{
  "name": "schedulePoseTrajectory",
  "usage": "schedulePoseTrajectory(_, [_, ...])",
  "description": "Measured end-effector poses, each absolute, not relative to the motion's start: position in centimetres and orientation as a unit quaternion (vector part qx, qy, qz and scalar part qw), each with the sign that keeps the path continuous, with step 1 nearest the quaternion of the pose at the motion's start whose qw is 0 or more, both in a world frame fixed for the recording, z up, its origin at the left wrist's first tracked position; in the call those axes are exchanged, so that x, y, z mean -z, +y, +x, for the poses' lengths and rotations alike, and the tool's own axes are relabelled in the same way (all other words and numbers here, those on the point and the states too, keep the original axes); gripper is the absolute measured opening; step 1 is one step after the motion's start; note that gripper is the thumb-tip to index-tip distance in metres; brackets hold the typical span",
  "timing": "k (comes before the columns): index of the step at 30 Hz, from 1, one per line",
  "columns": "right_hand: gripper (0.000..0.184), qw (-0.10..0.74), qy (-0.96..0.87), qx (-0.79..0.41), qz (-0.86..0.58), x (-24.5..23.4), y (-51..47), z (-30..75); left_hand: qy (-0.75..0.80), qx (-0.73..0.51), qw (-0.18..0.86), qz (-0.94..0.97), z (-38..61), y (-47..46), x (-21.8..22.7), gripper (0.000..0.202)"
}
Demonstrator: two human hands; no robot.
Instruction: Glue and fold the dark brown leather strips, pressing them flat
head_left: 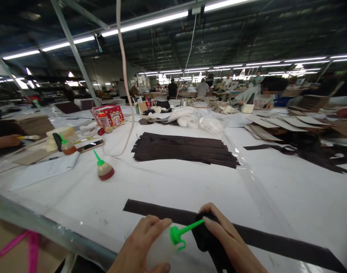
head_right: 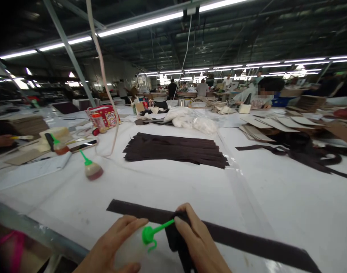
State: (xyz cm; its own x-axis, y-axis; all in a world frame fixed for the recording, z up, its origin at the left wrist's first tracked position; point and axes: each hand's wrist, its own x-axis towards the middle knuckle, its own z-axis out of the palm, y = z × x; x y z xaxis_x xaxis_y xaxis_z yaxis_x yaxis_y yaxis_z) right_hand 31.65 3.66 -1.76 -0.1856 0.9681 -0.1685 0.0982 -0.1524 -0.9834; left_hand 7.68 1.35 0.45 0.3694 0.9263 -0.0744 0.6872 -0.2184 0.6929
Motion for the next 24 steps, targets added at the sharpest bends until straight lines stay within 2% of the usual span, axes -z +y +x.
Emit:
schedulePoseTrajectory(5, [0.047,0.394,-0.417,-0.651,-0.497,2.8,4.6,29.8,0.547,-0.212,0.231,0.776,6.8,1.1,1.2,0.078])
schedulePoseTrajectory(10, [0.037,0.431,-0.344,-0.681,-0.481,1.4,2.9,29.5,0.548,-0.216,0.163,0.791,6.3,1.2,2.1,0.076])
schedulePoseTrajectory(14, [0.039,0.448,-0.295,-0.703,-0.467,0.6,2.4,29.0,0.55,-0.208,0.158,0.793,5.8,1.0,2.7,0.075])
schedulePoseTrajectory(19, [0.045,0.425,-0.3,-0.726,-0.451,2.0,2.8,29.1,0.568,-0.181,0.157,0.787,5.3,1.0,2.6,0.072])
schedulePoseTrajectory(24, [0.045,0.411,-0.359,-0.658,-0.519,3.4,3.1,29.3,0.56,-0.122,0.162,0.803,5.0,1.3,1.6,0.072])
